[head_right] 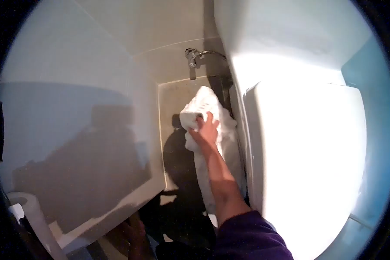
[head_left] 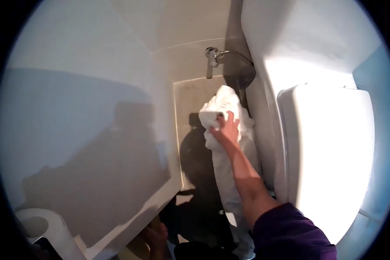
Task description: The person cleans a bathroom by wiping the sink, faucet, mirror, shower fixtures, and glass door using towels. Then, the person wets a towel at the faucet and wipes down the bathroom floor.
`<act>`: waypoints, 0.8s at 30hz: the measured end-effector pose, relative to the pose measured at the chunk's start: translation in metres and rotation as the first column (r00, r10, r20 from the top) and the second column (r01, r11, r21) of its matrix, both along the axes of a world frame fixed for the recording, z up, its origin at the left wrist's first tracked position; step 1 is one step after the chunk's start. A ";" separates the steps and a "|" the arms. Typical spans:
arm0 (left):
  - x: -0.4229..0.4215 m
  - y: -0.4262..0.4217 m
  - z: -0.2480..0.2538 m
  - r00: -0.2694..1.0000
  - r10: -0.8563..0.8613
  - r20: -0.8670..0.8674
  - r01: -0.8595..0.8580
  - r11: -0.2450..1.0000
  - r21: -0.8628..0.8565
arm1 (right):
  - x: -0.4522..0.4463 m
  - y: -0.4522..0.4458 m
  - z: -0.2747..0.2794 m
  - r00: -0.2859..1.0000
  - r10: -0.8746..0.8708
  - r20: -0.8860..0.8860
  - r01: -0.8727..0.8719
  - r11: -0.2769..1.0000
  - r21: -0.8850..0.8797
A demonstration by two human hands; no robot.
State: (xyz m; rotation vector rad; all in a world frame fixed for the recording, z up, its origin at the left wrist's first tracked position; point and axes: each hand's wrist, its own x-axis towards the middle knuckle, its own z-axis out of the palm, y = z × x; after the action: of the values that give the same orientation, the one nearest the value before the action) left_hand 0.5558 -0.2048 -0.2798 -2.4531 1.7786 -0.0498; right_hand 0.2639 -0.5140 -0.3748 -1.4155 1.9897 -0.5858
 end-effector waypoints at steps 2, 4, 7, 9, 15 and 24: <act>-0.003 -0.011 0.007 0.967 0.124 -0.224 -0.146 0.986 -0.085 | 0.007 0.002 -0.013 0.998 -0.050 -0.030 0.039 0.951 -0.308; -0.015 -0.018 0.010 0.915 0.190 -0.356 -0.232 0.969 -0.080 | 0.019 -0.031 -0.037 0.977 0.017 -0.214 -0.123 0.861 -0.494; -0.026 -0.026 0.020 0.645 0.320 -0.693 -0.470 0.882 -0.030 | 0.032 -0.076 -0.039 0.957 0.266 -0.115 -0.259 0.606 -0.752; -0.008 -0.011 0.011 0.540 0.368 -0.757 -0.541 0.841 0.023 | 0.035 -0.074 -0.047 0.912 0.197 -0.360 -0.349 0.835 -0.425; -0.005 -0.022 0.021 0.778 0.468 -0.420 -0.450 0.881 0.149 | 0.051 -0.022 -0.080 0.749 0.488 -0.448 -0.480 0.866 0.141; -0.023 -0.055 0.035 0.993 -0.024 -0.117 0.007 0.990 -0.144 | 0.063 0.271 -0.110 0.666 0.665 -0.338 -0.746 0.614 -0.260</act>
State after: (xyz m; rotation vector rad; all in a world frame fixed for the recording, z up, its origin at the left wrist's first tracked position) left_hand 0.5325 -0.2601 -0.2448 -2.5914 1.9052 -0.0351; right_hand 0.3272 -0.2434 -0.4845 -2.4224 1.2698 -0.4620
